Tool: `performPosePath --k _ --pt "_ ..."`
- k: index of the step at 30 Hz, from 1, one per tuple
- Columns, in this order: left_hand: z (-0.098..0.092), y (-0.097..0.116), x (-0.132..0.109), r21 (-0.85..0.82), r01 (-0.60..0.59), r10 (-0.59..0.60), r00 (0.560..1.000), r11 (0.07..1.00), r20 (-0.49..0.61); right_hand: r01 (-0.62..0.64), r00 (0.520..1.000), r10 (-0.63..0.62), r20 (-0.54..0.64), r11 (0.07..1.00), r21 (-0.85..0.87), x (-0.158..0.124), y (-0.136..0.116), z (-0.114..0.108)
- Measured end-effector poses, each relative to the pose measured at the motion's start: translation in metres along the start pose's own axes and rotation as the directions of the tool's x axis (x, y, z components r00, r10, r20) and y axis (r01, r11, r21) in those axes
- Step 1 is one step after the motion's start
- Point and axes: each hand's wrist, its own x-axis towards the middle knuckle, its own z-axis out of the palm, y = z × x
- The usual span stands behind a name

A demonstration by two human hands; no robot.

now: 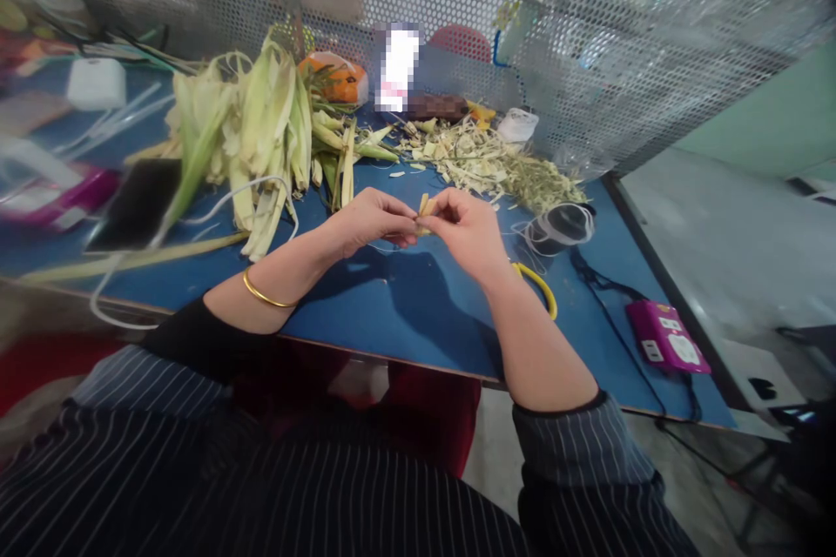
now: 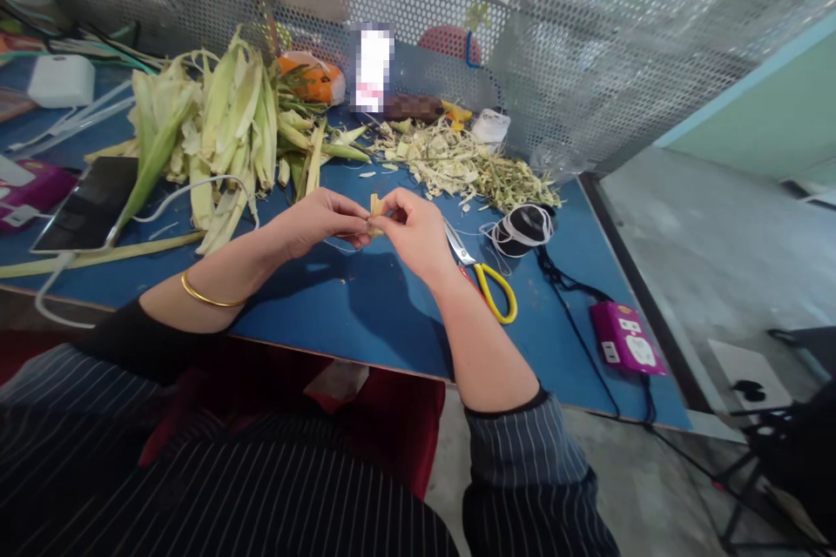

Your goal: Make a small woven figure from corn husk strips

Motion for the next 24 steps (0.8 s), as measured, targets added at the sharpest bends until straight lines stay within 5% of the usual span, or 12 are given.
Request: performPosePath --k 3,8,12,15,19,21,24 --pt "-0.001 -0.002 0.001 -0.028 0.016 -0.016 1.0 0.999 0.018 -0.025 1.0 0.023 0.02 0.992 0.127 0.001 0.002 0.0" --pt "0.001 -0.005 0.004 -0.094 0.024 -0.026 0.999 0.995 -0.02 -0.011 1.0 0.008 0.027 0.994 0.105 0.002 0.003 0.0" --pt "0.001 -0.005 0.008 -0.23 0.018 -0.035 0.997 0.973 -0.068 -0.11 0.992 0.124 -0.027 0.948 0.3 0.003 0.002 0.002" --pt "-0.001 -0.008 0.013 -0.303 -0.063 -0.006 0.976 0.951 -0.219 -0.18 0.973 0.226 -0.042 0.862 0.474 0.003 0.004 0.001" --pt "-0.003 -0.012 0.017 -0.151 -0.215 0.121 0.875 0.965 -0.469 -0.202 0.956 0.287 -0.065 0.798 0.568 0.004 0.006 -0.003" --pt "-0.001 -0.011 0.015 -0.039 -0.267 0.225 0.874 0.963 -0.43 -0.197 0.954 0.289 -0.077 0.802 0.564 0.005 0.005 -0.004" --pt "0.006 -0.008 0.01 -0.033 -0.296 0.284 0.939 0.955 -0.195 -0.193 0.952 0.289 -0.097 0.817 0.543 0.004 0.001 -0.002"
